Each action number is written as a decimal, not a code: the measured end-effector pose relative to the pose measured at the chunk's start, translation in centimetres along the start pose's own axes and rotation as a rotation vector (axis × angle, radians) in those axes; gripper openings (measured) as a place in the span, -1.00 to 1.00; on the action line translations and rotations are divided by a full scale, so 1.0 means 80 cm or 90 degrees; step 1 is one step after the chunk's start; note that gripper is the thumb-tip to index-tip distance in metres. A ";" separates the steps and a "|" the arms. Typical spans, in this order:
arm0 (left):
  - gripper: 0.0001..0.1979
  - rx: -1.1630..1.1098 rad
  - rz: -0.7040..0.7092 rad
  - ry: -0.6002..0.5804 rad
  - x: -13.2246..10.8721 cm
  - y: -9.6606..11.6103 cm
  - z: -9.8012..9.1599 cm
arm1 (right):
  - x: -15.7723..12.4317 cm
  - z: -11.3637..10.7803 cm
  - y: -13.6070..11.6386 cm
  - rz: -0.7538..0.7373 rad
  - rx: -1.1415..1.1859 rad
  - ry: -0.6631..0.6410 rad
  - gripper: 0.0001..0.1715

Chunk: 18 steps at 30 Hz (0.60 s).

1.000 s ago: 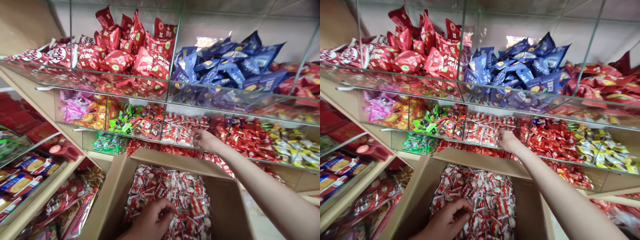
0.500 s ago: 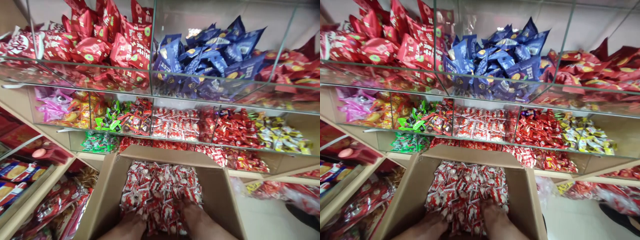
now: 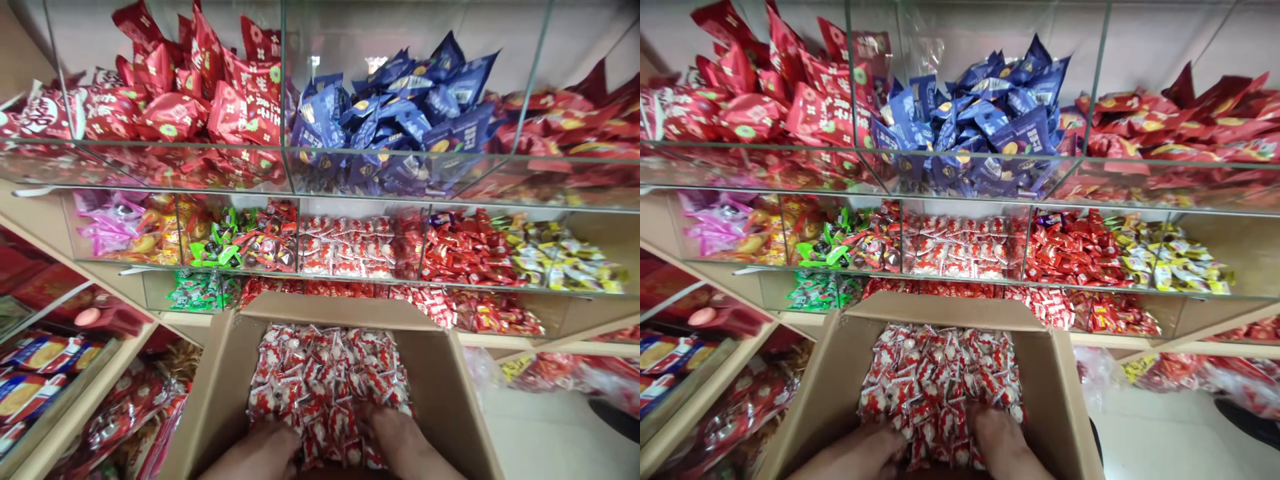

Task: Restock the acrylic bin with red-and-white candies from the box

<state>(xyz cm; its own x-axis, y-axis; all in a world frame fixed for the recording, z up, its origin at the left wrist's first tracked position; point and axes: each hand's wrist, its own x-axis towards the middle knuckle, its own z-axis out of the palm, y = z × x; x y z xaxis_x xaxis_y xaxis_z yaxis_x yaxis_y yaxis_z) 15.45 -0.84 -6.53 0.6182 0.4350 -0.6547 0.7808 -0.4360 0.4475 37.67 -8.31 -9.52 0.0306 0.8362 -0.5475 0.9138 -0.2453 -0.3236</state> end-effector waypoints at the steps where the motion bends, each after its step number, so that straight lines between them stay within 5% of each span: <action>1: -0.72 -0.032 0.022 0.029 -0.002 0.006 -0.007 | -0.006 -0.009 0.001 -0.019 0.057 0.031 -0.77; 5: -0.55 -0.278 0.115 0.127 0.000 0.045 -0.038 | -0.032 -0.057 -0.015 -0.160 0.430 0.118 -0.83; 9: -0.74 -0.543 0.216 0.207 0.009 0.082 -0.064 | -0.046 -0.096 -0.040 -0.224 0.745 0.154 -0.72; 18: -0.81 -0.787 0.199 0.296 0.001 0.104 -0.079 | -0.041 -0.100 -0.056 -0.143 0.955 0.349 -0.74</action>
<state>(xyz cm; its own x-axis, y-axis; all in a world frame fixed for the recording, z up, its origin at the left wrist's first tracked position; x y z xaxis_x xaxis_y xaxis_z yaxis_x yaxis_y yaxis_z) 22.60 0.55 0.97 0.5645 0.7792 -0.2723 0.0227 0.3151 0.9488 36.75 -6.02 -0.09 0.3928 0.9045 -0.1661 -0.2705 -0.0590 -0.9609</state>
